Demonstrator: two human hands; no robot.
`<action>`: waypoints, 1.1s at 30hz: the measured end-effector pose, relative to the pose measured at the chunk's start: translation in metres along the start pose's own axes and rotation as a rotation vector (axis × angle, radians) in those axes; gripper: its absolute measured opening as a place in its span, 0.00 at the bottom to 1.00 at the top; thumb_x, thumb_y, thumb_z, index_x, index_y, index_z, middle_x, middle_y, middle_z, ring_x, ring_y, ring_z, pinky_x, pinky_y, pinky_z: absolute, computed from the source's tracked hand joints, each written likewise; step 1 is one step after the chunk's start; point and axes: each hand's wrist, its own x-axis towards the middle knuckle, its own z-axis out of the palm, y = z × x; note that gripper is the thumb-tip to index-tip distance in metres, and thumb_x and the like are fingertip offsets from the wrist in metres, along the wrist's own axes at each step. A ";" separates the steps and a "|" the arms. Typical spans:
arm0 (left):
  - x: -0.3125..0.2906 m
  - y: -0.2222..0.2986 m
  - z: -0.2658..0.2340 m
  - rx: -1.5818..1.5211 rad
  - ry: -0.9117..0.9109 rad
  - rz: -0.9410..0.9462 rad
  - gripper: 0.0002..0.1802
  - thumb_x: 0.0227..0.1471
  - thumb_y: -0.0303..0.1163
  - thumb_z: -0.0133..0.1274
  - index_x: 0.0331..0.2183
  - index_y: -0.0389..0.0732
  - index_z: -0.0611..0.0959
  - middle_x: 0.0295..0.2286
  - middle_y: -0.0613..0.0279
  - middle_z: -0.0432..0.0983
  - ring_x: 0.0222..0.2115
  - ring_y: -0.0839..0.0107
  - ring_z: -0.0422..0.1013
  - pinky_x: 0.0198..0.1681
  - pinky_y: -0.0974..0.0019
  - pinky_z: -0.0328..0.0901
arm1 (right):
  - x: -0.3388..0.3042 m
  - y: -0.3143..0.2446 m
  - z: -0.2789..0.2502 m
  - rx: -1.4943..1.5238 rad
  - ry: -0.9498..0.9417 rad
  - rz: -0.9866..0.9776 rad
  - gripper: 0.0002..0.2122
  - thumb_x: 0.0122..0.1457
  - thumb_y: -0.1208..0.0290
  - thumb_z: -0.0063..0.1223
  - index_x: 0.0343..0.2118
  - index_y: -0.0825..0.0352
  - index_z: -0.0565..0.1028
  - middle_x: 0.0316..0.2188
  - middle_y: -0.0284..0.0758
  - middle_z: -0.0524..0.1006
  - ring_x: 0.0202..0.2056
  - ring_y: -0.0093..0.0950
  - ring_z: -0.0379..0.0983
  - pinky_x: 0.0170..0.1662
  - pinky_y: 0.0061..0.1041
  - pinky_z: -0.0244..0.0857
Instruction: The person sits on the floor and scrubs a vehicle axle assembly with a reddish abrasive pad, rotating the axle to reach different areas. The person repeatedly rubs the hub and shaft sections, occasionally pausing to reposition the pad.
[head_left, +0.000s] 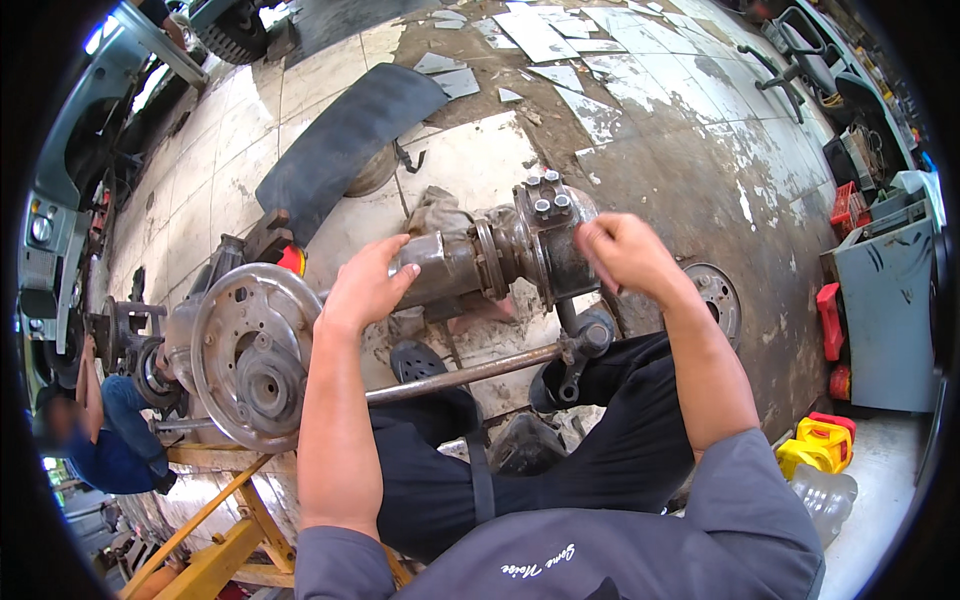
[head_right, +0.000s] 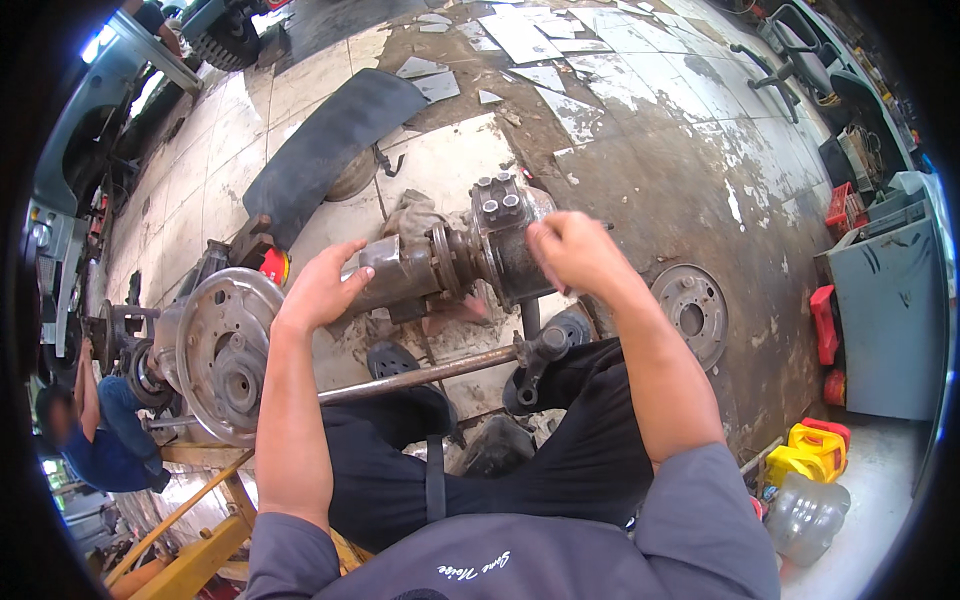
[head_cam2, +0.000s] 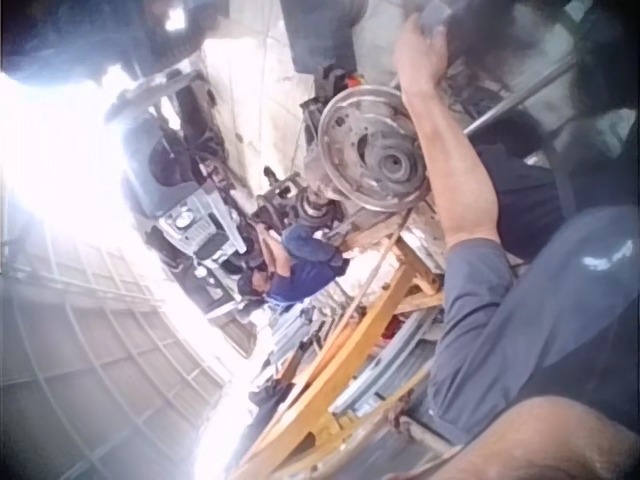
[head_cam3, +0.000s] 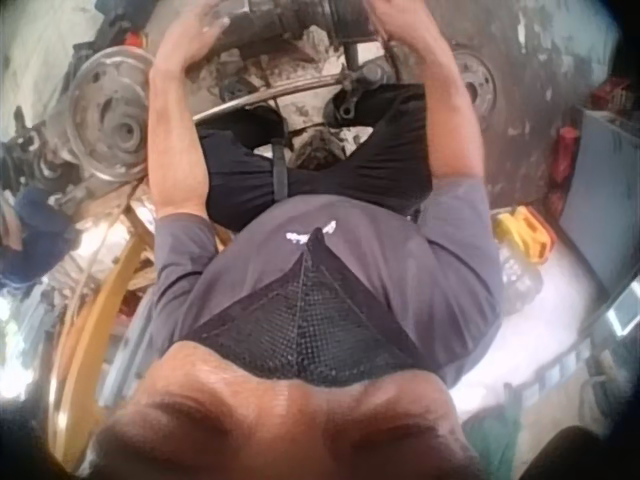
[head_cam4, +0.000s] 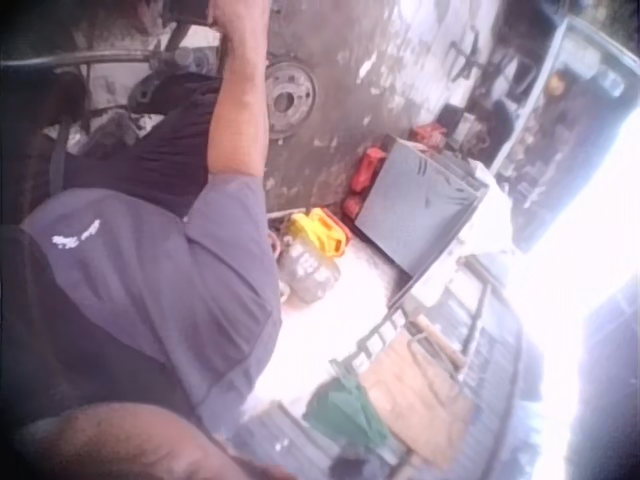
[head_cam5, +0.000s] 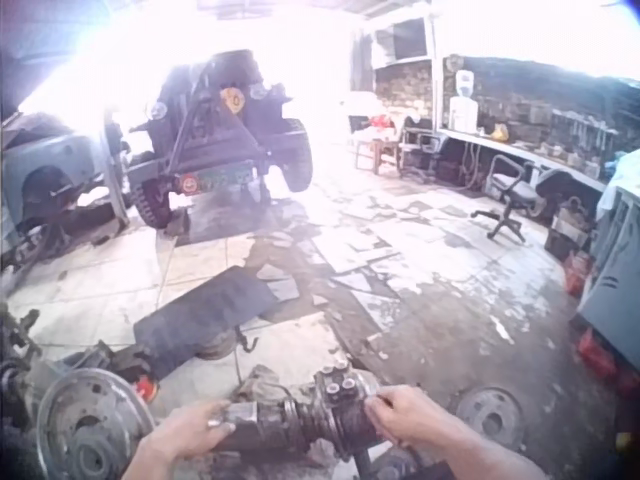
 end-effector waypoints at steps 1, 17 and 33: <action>-0.001 0.001 -0.002 -0.002 0.005 0.001 0.28 0.56 0.40 0.55 0.56 0.38 0.74 0.54 0.48 0.71 0.55 0.53 0.67 0.59 0.57 0.61 | 0.003 -0.006 -0.006 0.059 0.047 0.071 0.18 0.66 0.60 0.45 0.29 0.71 0.75 0.18 0.46 0.78 0.25 0.40 0.79 0.32 0.38 0.69; 0.003 0.011 -0.002 0.018 -0.013 0.021 0.28 0.56 0.40 0.55 0.56 0.40 0.74 0.53 0.47 0.72 0.55 0.52 0.67 0.59 0.56 0.61 | 0.040 0.012 0.012 0.152 0.241 0.007 0.19 0.66 0.57 0.44 0.30 0.71 0.76 0.24 0.49 0.78 0.29 0.44 0.77 0.36 0.39 0.68; -0.002 0.013 -0.001 0.014 -0.012 0.031 0.27 0.56 0.38 0.57 0.55 0.37 0.75 0.52 0.44 0.72 0.55 0.51 0.67 0.58 0.56 0.62 | 0.032 0.003 -0.016 0.324 -0.022 0.034 0.19 0.65 0.57 0.50 0.32 0.72 0.79 0.18 0.38 0.77 0.23 0.27 0.72 0.32 0.30 0.67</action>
